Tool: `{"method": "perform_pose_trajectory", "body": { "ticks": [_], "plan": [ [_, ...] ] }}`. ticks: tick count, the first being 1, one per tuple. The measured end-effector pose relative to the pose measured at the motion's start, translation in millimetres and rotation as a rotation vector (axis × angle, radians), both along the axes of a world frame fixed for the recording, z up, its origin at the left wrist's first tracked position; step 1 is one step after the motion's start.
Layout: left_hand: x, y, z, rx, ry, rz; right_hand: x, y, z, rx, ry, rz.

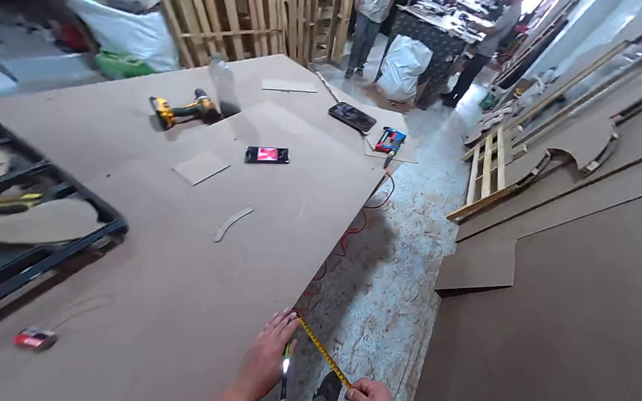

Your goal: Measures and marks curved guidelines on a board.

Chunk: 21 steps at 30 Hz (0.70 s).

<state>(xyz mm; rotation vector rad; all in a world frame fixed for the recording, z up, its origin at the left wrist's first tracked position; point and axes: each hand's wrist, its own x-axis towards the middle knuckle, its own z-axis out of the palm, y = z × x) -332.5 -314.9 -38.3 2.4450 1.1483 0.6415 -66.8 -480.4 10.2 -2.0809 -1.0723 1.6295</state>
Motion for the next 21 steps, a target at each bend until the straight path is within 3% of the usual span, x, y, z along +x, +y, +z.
{"method": "perform_pose_trajectory", "body": {
  "ticks": [3, 10, 16, 21],
  "plan": [
    [58, 34, 7, -0.011, 0.028, -0.019, 59, 38, 5, -0.016, -0.018, -0.012],
    [150, 112, 33, 0.006, -0.158, -0.019, 156, 150, 23, 0.085, 0.078, 0.037],
    [214, 239, 19, -0.205, 0.065, -0.059, 208, 263, 3, 0.066, 0.078, -0.036],
    [256, 320, 12, -0.191, 0.094, 0.054, 242, 363, -6, 0.076, 0.017, 0.039]
  ]
}}
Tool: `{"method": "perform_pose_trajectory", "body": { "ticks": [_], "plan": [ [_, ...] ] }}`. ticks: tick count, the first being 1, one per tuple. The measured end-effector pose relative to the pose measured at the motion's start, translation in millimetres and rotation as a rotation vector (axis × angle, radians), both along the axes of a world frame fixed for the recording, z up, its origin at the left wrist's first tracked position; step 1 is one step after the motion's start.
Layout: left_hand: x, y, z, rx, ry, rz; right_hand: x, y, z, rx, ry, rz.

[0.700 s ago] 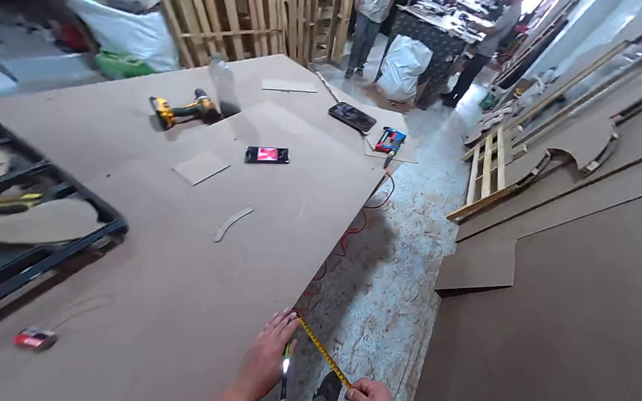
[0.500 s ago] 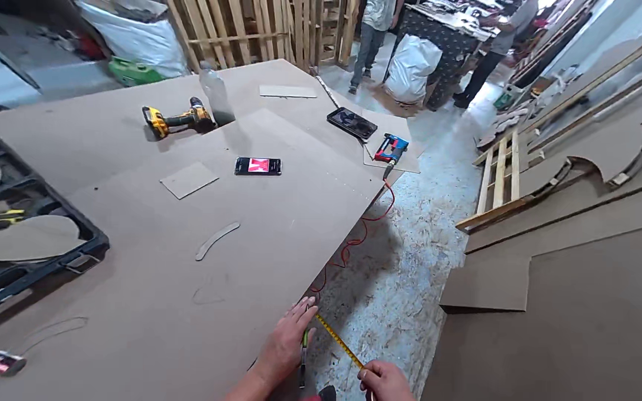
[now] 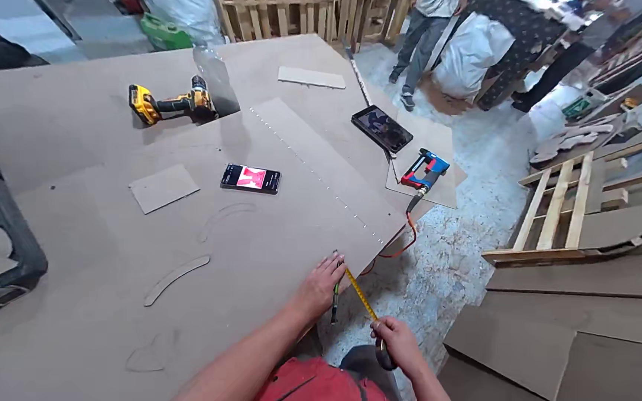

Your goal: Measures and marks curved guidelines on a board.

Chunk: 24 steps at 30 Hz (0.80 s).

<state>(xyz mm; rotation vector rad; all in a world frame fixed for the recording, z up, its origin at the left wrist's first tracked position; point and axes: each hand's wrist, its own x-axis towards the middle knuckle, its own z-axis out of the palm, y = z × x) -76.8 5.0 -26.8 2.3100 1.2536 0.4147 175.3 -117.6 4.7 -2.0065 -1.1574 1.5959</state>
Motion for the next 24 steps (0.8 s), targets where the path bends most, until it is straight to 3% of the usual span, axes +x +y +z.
{"method": "perform_pose_trajectory", "body": {
  "ticks": [4, 9, 24],
  "plan": [
    [12, 32, -6, 0.093, -0.007, 0.146, 7, 65, 0, 0.0, 0.028, 0.077],
    [18, 36, -5, 0.088, 0.028, 0.21, 9, 123, -11, -0.025, 0.114, 0.176],
    [15, 40, -6, 0.047, -0.031, 0.143, 8, 141, -12, -0.075, 0.269, 0.157]
  ]
}}
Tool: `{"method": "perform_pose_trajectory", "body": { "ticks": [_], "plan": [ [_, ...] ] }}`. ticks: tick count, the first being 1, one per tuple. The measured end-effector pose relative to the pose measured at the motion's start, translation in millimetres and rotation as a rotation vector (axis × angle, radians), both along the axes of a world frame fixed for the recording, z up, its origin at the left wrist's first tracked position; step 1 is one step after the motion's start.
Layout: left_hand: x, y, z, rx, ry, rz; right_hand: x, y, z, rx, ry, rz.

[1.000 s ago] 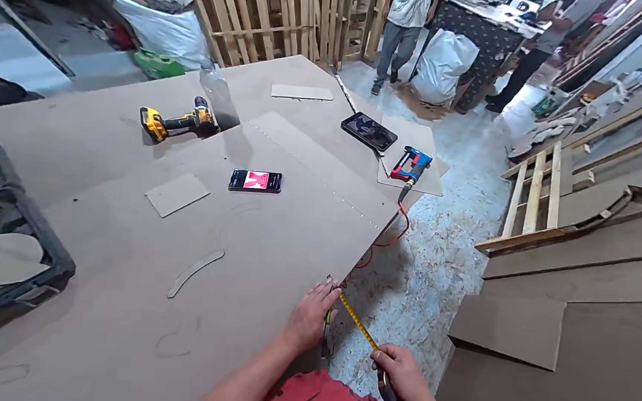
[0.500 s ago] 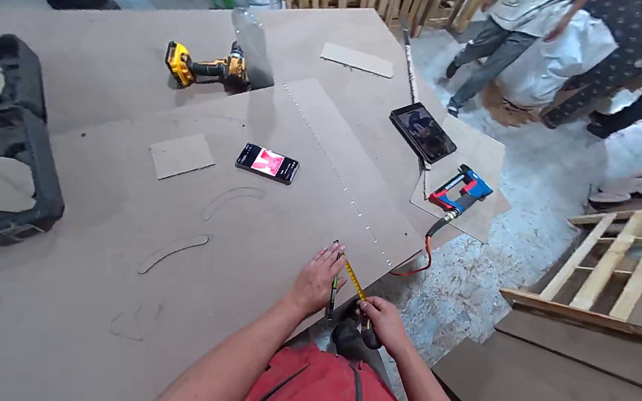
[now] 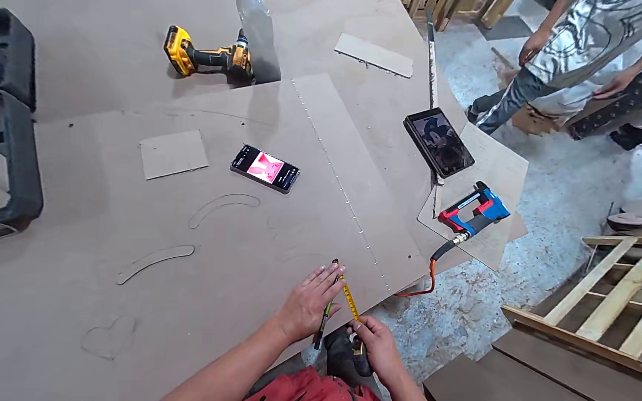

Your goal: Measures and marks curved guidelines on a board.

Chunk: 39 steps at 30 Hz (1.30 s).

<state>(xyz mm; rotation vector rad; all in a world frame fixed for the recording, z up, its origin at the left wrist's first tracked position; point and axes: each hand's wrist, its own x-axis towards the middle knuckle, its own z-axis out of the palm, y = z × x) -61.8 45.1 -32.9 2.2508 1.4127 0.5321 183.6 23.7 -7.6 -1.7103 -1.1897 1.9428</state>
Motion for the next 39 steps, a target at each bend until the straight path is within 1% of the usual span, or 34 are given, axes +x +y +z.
{"method": "perform_pose_trajectory", "body": {
  "ticks": [2, 7, 14, 16, 20, 25, 39],
  "plan": [
    [-0.3, 0.4, 1.7, -0.023, -0.011, -0.005, 0.2, 1.1, 1.7, -0.013, 0.023, -0.004],
    [0.6, 1.4, 1.9, 0.001, 0.006, 0.005, -2.0, 2.0, 3.1, -0.019, 0.002, -0.027],
    [0.4, 0.3, 1.9, -0.046, 0.03, 0.006, -1.1, 2.2, -0.8, -0.003, -0.02, -0.012],
    [-0.2, 1.9, 3.1, -0.059, 0.004, 0.017, -2.8, 6.7, 0.1, 0.024, -0.048, 0.022],
    [2.2, -3.0, -1.2, -0.025, -0.054, 0.003, -3.7, 4.6, 7.7, -0.016, -0.088, 0.033],
    [0.9, -0.7, 0.3, 0.017, -0.012, 0.007, -4.3, 3.5, 4.3, -0.025, -0.059, -0.013],
    [2.2, -1.0, 4.4, 0.006, 0.001, 0.01, -3.0, 3.1, 4.7, -0.032, -0.055, -0.019]
  ]
}}
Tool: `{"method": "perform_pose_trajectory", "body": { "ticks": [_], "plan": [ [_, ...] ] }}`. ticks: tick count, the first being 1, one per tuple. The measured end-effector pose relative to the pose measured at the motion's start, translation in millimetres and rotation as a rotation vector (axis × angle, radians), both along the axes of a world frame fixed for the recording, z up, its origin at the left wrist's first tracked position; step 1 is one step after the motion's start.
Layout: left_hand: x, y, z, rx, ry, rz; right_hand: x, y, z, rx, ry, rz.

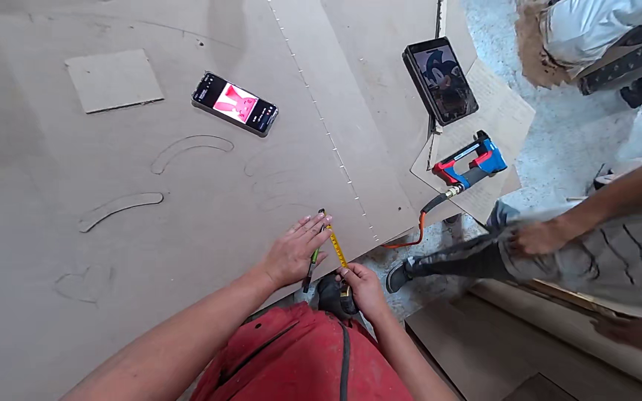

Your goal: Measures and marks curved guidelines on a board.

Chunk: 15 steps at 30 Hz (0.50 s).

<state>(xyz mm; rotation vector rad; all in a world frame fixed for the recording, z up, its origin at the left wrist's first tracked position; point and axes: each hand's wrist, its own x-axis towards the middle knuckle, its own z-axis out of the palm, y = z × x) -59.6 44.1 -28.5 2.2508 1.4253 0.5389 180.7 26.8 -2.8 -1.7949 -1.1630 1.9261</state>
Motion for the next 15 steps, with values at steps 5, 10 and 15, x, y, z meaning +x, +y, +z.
{"method": "perform_pose_trajectory", "body": {
  "ticks": [5, 10, 15],
  "plan": [
    [-1.8, -1.3, -1.1, -0.018, 0.039, 0.015, 1.0, -0.1, -4.7, 0.053, 0.01, 0.039],
    [-1.6, 1.0, 0.3, -0.048, 0.03, 0.001, 2.8, -0.5, -7.1, 0.05, 0.013, 0.031],
    [-2.4, 2.0, 2.2, -0.053, -0.01, -0.007, 2.9, 1.4, -4.9, 0.029, 0.041, 0.007]
  ]
}}
